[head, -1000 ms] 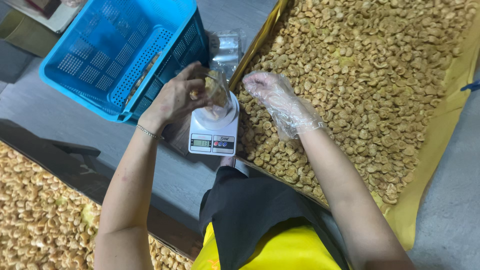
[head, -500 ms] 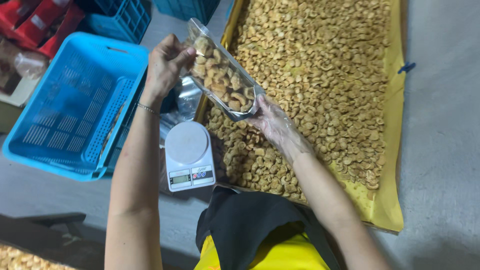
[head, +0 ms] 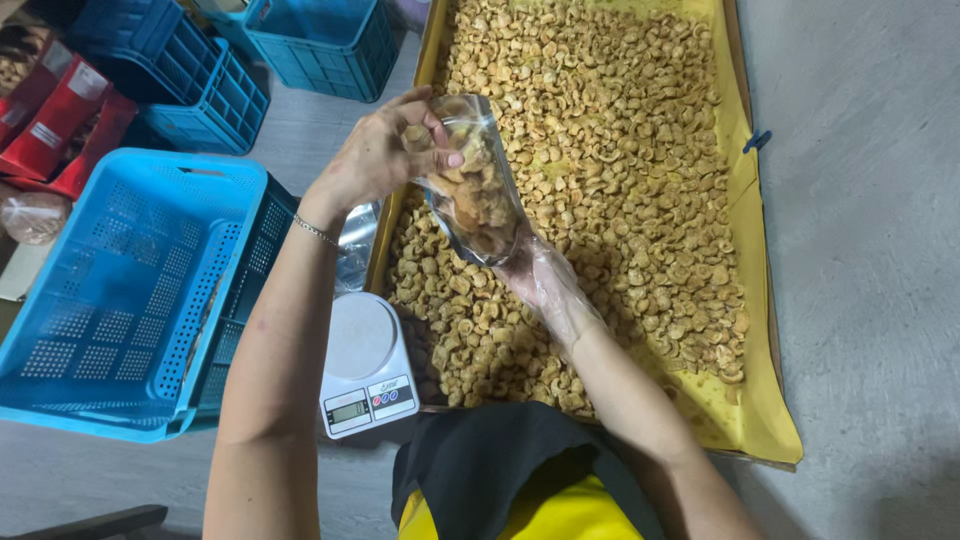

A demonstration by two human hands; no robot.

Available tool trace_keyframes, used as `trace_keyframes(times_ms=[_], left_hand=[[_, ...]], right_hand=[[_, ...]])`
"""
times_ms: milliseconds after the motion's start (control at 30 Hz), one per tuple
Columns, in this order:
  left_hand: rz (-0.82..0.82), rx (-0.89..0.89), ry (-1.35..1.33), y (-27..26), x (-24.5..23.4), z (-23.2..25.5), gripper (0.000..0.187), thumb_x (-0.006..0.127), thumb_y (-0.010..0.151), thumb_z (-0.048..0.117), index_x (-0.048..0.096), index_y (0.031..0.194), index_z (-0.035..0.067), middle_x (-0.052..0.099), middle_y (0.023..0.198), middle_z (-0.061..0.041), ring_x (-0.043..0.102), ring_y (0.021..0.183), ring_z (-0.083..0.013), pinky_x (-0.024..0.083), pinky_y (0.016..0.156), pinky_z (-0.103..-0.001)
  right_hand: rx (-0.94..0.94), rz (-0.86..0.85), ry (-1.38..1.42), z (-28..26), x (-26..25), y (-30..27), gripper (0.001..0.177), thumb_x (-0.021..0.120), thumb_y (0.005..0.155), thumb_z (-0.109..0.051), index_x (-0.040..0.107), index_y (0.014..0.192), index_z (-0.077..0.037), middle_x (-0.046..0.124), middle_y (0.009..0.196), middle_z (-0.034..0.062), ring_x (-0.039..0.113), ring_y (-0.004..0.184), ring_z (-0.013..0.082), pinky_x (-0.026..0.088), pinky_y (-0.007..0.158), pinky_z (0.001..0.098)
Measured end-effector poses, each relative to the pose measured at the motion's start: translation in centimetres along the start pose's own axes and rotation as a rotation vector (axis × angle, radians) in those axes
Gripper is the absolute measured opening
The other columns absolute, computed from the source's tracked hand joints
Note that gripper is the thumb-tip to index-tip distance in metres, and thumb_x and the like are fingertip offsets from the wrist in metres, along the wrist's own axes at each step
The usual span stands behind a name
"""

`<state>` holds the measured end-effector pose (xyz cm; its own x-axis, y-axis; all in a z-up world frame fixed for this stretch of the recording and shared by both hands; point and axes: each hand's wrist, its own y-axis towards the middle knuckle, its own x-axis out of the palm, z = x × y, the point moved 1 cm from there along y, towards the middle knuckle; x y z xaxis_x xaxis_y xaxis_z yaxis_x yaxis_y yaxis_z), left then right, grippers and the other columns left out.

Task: The person scoops fried snacks from a large yellow tray into clear plastic bags, weighs each bag on a digital scale, and places the sealed bags into a blue basket. The process is repeated continuously throughout the clip.

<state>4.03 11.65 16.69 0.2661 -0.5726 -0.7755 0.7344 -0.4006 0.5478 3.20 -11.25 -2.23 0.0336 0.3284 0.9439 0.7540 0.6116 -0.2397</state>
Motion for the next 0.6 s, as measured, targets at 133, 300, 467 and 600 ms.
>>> trace_keyframes(times_ms=[133, 300, 467, 600], left_hand=[[-0.221, -0.636, -0.253, -0.2, 0.6, -1.8, 0.023, 0.076, 0.086, 0.035, 0.069, 0.089, 0.013, 0.072, 0.087, -0.003, 0.067, 0.082, -0.0179, 0.059, 0.074, -0.039], [-0.096, -0.57, -0.701, -1.3, 0.9, -1.9, 0.022, 0.078, 0.091, 0.024, 0.064, 0.089, 0.007, 0.068, 0.086, -0.006, 0.063, 0.081, -0.0138, 0.054, 0.072, -0.031], [-0.29, -0.749, -0.222, 0.1, -1.8, 2.7, 0.025, 0.065, 0.092, 0.033, 0.066, 0.091, 0.008, 0.074, 0.086, -0.008, 0.07, 0.077, -0.0178, 0.062, 0.066, -0.04], [-0.234, -0.441, -0.159, 0.8, -3.1, 3.6, 0.048, 0.054, 0.098, 0.048, 0.075, 0.098, 0.005, 0.064, 0.12, -0.018, 0.063, 0.105, -0.0305, 0.057, 0.086, -0.044]], right_hand=[[-0.027, 0.058, 0.022, 0.2, 2.4, -0.4, 0.049, 0.048, 0.099, -0.015, 0.041, 0.147, -0.011, 0.046, 0.146, 0.0224, 0.048, 0.134, 0.0365, 0.048, 0.107, 0.0566], [-0.043, 0.065, 0.04, 0.2, 2.6, 0.0, 0.052, 0.053, 0.096, -0.013, 0.041, 0.147, -0.01, 0.046, 0.146, 0.0207, 0.047, 0.134, 0.0358, 0.047, 0.107, 0.0574], [-0.059, 0.023, -0.149, -0.5, 1.1, 0.0, 0.052, 0.056, 0.099, -0.016, 0.042, 0.147, -0.002, 0.047, 0.144, 0.0255, 0.05, 0.134, 0.0376, 0.052, 0.106, 0.0525], [0.016, -0.11, -0.064, 0.3, 0.2, -0.3, 0.054, 0.059, 0.098, -0.019, 0.042, 0.146, -0.005, 0.049, 0.143, 0.0245, 0.053, 0.13, 0.0343, 0.053, 0.103, 0.0484]])
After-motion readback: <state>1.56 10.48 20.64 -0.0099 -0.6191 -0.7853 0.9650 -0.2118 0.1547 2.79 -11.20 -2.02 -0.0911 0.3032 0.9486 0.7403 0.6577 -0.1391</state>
